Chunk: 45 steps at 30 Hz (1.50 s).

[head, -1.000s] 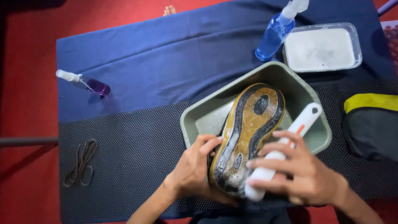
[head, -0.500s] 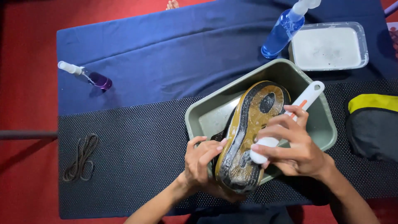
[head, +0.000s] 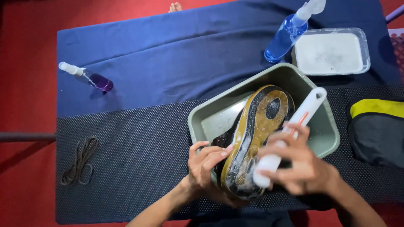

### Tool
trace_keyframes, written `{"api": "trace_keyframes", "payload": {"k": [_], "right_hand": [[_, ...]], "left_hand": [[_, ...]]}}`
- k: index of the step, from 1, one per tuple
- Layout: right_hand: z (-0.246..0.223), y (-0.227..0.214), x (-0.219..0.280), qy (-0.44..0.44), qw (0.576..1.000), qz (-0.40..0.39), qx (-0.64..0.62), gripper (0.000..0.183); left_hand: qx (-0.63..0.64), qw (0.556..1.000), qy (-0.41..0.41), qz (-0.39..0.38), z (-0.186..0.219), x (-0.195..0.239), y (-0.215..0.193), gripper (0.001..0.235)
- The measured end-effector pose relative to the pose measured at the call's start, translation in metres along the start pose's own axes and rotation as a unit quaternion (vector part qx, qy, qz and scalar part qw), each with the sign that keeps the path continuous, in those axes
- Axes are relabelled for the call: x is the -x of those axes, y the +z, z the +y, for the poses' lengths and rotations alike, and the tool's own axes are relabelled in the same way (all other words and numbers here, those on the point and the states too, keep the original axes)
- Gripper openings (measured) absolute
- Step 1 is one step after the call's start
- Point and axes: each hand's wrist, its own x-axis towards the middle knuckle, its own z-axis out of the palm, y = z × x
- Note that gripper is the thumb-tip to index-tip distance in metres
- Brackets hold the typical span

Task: The person scrubs the sole of a sneaker using a white brush and a cleaning solution. They repeatedly dip the brush into a container of white liquid and scrub the shoe's bottom, which is placed in a green tray.

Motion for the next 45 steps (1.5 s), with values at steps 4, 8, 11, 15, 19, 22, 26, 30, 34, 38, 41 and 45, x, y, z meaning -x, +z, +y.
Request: {"api": "trace_keyframes", "payload": {"k": [4,8,11,15,19,22,26,30,34,38,41,45], "right_hand": [[0.013,0.016,0.003,0.04,0.996,0.02,0.079,0.052],[0.005,0.009,-0.011,-0.014,1.0,0.001,0.017,0.054],[0.023,0.006,-0.013,0.011,0.998,-0.008,0.053,0.037],[-0.003,0.013,-0.014,-0.022,0.999,-0.011,0.046,0.021],[0.025,-0.002,-0.016,0.02,0.997,-0.059,0.051,0.031],[0.018,0.004,-0.025,0.005,0.999,-0.028,0.043,0.063],[0.032,0.0,-0.019,-0.013,0.997,-0.061,0.055,0.044],[0.015,0.012,-0.038,-0.018,0.999,-0.039,0.009,0.042],[0.027,0.006,-0.039,-0.043,0.998,-0.052,-0.009,0.058],[0.018,0.005,-0.049,-0.028,0.997,-0.068,0.033,0.034],[0.025,0.004,-0.047,-0.033,0.996,-0.079,0.032,0.031],[0.016,0.011,-0.058,-0.043,0.997,-0.063,-0.014,0.03]], "left_hand": [[-0.016,1.0,0.004,0.009,0.0,-0.004,-0.001,0.09],[-0.01,1.0,-0.003,0.005,-0.003,0.001,-0.003,0.09],[-0.01,1.0,0.003,0.008,-0.001,-0.003,-0.004,0.097],[-0.007,1.0,0.011,0.02,-0.003,-0.002,-0.002,0.095],[-0.01,0.999,0.009,0.036,-0.001,-0.003,0.001,0.089],[-0.017,0.999,0.009,0.03,-0.002,-0.003,0.001,0.09],[-0.026,0.998,0.023,0.043,-0.002,-0.003,0.0,0.089],[-0.024,0.998,0.026,0.046,-0.002,0.001,0.001,0.092],[-0.01,1.0,0.017,0.023,-0.004,0.004,-0.001,0.093],[-0.024,0.999,0.026,0.036,-0.003,0.002,-0.001,0.097],[-0.022,0.999,0.022,0.032,-0.002,0.005,-0.002,0.097],[-0.03,0.999,0.017,0.033,-0.005,0.011,0.001,0.104]]}}
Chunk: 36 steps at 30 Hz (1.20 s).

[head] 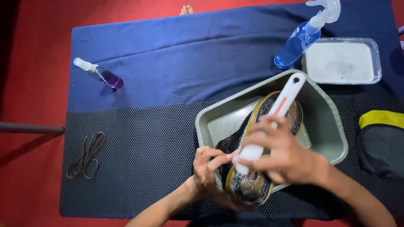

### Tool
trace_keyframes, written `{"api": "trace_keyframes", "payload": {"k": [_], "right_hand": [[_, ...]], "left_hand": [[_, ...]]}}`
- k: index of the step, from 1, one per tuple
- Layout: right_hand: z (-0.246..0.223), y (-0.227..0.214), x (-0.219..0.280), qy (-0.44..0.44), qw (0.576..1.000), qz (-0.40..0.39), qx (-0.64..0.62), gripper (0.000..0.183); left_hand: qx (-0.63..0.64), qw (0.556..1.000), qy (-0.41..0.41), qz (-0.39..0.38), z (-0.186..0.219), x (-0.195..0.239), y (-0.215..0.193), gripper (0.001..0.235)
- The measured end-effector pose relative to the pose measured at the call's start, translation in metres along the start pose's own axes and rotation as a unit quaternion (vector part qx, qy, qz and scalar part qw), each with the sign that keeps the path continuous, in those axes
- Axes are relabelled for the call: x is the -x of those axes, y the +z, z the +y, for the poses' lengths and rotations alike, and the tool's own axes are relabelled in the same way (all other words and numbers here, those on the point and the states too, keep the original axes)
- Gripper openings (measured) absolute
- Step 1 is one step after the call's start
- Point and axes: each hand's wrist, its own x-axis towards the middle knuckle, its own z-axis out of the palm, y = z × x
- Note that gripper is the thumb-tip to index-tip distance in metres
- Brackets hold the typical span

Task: The person scrubs the sole of a sneaker using a white brush and a cleaning solution. They repeatedly dip the brush into a container of white liquid and scrub the shoe's bottom, which is placed in a green tray.

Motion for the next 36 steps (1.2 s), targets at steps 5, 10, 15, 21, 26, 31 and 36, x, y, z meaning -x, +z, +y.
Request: {"api": "trace_keyframes", "payload": {"k": [5,10,15,21,26,31,36], "right_hand": [[0.01,-0.003,0.01,0.015,1.0,-0.01,0.018,0.036],[-0.008,-0.007,0.001,-0.027,0.999,-0.017,-0.012,0.023],[0.0,-0.007,-0.003,0.014,1.0,0.003,0.017,0.04],[0.008,-0.012,0.013,-0.018,0.999,-0.031,0.035,0.032],[-0.023,-0.01,-0.002,-0.033,0.999,-0.001,0.006,0.027],[-0.004,-0.012,0.012,-0.01,0.998,-0.031,0.049,0.03],[-0.036,-0.013,0.002,-0.056,0.998,-0.001,0.015,0.006]], "left_hand": [[0.005,1.0,-0.003,0.005,0.001,0.0,0.001,0.106],[-0.015,1.0,0.016,0.019,0.001,-0.004,0.002,0.091],[0.017,1.0,0.008,0.014,-0.001,0.004,0.003,0.101],[0.016,1.0,-0.01,-0.006,0.003,-0.008,-0.001,0.094],[-0.003,1.0,-0.009,-0.01,0.004,-0.008,-0.002,0.098],[0.017,1.0,-0.016,-0.004,0.004,-0.011,-0.001,0.093],[0.018,1.0,0.003,-0.02,0.002,-0.011,-0.002,0.09]]}}
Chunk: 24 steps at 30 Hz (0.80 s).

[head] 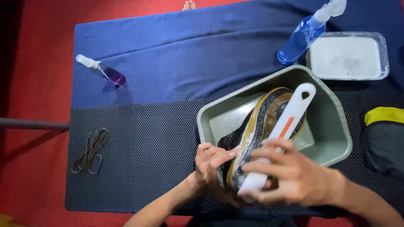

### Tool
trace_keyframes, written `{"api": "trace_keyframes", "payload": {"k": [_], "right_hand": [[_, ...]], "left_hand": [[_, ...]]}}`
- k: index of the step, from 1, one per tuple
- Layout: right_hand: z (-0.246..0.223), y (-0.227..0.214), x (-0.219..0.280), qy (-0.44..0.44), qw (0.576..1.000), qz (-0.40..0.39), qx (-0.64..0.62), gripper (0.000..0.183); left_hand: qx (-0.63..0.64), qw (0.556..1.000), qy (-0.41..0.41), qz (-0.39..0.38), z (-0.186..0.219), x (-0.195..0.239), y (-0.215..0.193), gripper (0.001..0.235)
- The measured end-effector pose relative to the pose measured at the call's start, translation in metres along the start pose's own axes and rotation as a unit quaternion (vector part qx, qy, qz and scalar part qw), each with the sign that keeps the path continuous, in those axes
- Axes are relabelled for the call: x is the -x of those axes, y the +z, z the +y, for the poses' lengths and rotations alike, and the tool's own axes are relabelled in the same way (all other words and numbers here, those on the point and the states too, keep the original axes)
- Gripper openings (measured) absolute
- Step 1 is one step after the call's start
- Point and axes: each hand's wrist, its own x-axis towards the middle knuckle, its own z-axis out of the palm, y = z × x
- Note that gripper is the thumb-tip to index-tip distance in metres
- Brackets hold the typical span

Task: The person scrubs the sole of a sneaker using a white brush and a cleaning solution. They repeatedly dip the brush into a container of white liquid and scrub the shoe's bottom, which is placed in a green tray.

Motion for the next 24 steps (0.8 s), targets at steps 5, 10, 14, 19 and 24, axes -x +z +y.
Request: {"api": "trace_keyframes", "payload": {"k": [5,10,14,19,24], "right_hand": [[0.016,0.003,0.007,0.044,0.999,-0.005,0.012,0.009],[0.013,-0.003,0.017,0.03,0.999,-0.023,-0.004,0.007],[0.014,-0.016,0.005,0.038,0.998,-0.012,0.048,0.009],[0.026,-0.016,0.034,0.038,0.998,-0.054,0.024,0.008],[-0.006,-0.007,0.004,0.009,1.0,0.008,-0.006,0.027]], "left_hand": [[-0.008,1.0,-0.009,0.021,0.004,-0.011,-0.003,0.087],[0.008,1.0,-0.023,0.009,0.001,-0.007,-0.007,0.091],[-0.005,1.0,-0.002,0.017,-0.003,-0.019,-0.004,0.094],[0.021,0.999,0.011,-0.023,-0.014,-0.014,0.0,0.099],[0.026,0.999,0.025,-0.036,-0.024,0.003,0.006,0.101]]}}
